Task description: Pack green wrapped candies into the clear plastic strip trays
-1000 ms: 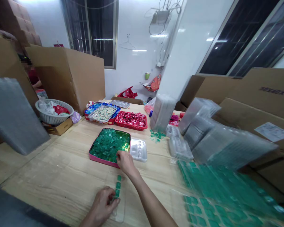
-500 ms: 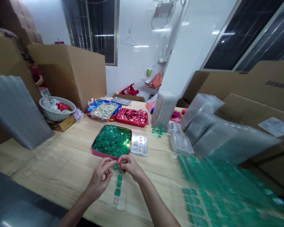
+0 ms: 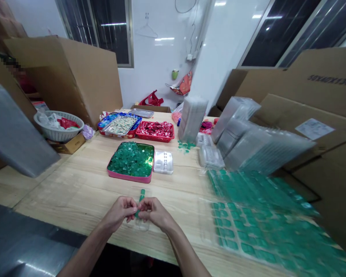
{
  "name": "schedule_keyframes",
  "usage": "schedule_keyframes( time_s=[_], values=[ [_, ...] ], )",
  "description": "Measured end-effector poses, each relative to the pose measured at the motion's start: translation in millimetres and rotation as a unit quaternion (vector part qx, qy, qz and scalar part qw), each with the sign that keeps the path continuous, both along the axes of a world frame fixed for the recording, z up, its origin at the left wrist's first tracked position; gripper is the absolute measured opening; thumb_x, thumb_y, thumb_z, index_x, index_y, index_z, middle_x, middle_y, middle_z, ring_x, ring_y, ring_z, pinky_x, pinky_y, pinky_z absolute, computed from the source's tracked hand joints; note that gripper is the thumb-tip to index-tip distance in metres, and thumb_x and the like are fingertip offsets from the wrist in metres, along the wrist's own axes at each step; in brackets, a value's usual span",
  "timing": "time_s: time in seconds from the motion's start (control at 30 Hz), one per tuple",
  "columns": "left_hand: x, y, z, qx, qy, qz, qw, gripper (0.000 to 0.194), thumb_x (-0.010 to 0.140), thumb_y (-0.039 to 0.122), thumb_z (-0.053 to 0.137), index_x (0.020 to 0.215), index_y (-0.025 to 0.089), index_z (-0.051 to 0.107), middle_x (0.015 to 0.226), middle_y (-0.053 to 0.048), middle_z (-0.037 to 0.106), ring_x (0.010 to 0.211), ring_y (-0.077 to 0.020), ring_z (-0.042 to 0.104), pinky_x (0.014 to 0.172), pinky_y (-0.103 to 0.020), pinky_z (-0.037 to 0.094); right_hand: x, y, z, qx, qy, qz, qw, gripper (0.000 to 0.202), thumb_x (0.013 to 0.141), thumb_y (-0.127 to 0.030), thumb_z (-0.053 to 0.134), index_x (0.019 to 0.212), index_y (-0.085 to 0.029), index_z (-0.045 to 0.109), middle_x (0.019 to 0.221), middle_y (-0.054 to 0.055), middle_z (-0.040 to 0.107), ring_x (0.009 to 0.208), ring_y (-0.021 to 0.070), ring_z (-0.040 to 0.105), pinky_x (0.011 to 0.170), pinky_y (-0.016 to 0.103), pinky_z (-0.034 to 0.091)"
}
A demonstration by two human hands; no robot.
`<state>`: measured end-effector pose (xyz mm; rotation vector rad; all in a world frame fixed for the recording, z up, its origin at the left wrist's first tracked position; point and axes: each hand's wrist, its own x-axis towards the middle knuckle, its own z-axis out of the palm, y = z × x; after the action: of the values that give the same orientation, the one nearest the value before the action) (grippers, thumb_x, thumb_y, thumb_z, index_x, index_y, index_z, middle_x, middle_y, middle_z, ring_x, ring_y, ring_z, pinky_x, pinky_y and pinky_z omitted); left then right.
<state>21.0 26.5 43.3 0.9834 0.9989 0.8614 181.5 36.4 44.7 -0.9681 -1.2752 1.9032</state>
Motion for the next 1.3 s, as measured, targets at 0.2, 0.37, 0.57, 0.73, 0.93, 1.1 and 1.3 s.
schedule_keyframes(
  time_s=[0.2, 0.37, 0.57, 0.73, 0.93, 1.1, 1.3],
  values=[
    [-5, -4, 11.4, -0.028, -0.055, -0.009, 0.998, 0.022, 0.054, 0.018, 0.069, 0.070, 0.012, 0.055, 0.051, 0.004, 0.053, 0.043, -0.0068, 0.047, 0.039, -0.017, 0.035, -1, -1, -6.8, -0.023, 0.024, -0.003, 0.999, 0.026, 0.057, -0.032, 0.075, 0.064, -0.014, 0.057, 0.053, -0.004, 0.052, 0.045, 0.0062, 0.043, 0.045, 0.019, 0.034],
    [-2, -12, -4.1, -0.005, 0.016, 0.000, 1.000, 0.020, 0.053, 0.014, 0.064, 0.069, 0.014, 0.051, 0.050, 0.006, 0.049, 0.042, -0.0069, 0.042, 0.038, -0.018, 0.036, -5, -14, -29.0, -0.017, -0.044, -0.044, 0.998, 0.026, 0.063, -0.037, 0.067, 0.065, -0.016, 0.050, 0.049, -0.005, 0.051, 0.042, 0.0091, 0.047, 0.043, 0.021, 0.038],
    [5, -22, -29.2, 0.074, 0.258, -0.005, 0.963, 0.005, 0.061, 0.011, 0.049, 0.061, 0.017, 0.049, 0.045, 0.006, 0.042, 0.042, -0.0088, 0.041, 0.043, -0.020, 0.033, -14, -30, -44.0, 0.159, -0.285, -0.101, 0.940, 0.009, 0.067, -0.013, 0.047, 0.060, -0.019, 0.045, 0.049, -0.003, 0.049, 0.048, 0.0119, 0.048, 0.048, 0.022, 0.034],
    [6, -26, -29.3, 0.197, 0.411, 0.028, 0.890, 0.015, 0.065, 0.006, 0.047, 0.057, 0.015, 0.056, 0.064, 0.000, 0.049, 0.060, -0.0113, 0.047, 0.059, -0.023, 0.035, -19, -36, -38.4, 0.285, -0.403, -0.097, 0.864, 0.014, 0.070, -0.008, 0.040, 0.067, -0.017, 0.049, 0.065, 0.003, 0.058, 0.064, 0.0158, 0.053, 0.060, 0.024, 0.035],
    [5, -29, -33.7, 0.167, 0.340, -0.002, 0.925, 0.010, 0.061, 0.008, 0.055, 0.066, 0.015, 0.061, 0.070, 0.001, 0.049, 0.056, -0.0090, 0.047, 0.056, -0.021, 0.035, -11, -37, -41.3, 0.278, -0.415, -0.077, 0.863, 0.015, 0.071, -0.007, 0.040, 0.066, -0.017, 0.049, 0.062, 0.002, 0.056, 0.061, 0.0150, 0.052, 0.057, 0.023, 0.033],
    [4, -32, -37.0, 0.193, 0.348, -0.024, 0.917, 0.015, 0.059, 0.006, 0.054, 0.068, 0.016, 0.061, 0.071, 0.002, 0.047, 0.058, -0.0093, 0.045, 0.056, -0.021, 0.034, -9, -37, -35.1, 0.296, -0.414, -0.067, 0.858, 0.019, 0.066, -0.003, 0.040, 0.068, -0.016, 0.053, 0.065, 0.002, 0.057, 0.063, 0.0146, 0.052, 0.059, 0.022, 0.034],
    [5, -35, -38.0, 0.230, 0.370, -0.039, 0.900, 0.015, 0.061, 0.004, 0.050, 0.065, 0.016, 0.057, 0.072, 0.000, 0.049, 0.065, -0.0116, 0.047, 0.060, -0.022, 0.034, -9, -46, -31.1, 0.321, -0.400, -0.057, 0.856, 0.021, 0.073, -0.007, 0.042, 0.068, -0.016, 0.059, 0.068, 0.003, 0.058, 0.065, 0.0139, 0.053, 0.060, 0.022, 0.036]
  ],
)
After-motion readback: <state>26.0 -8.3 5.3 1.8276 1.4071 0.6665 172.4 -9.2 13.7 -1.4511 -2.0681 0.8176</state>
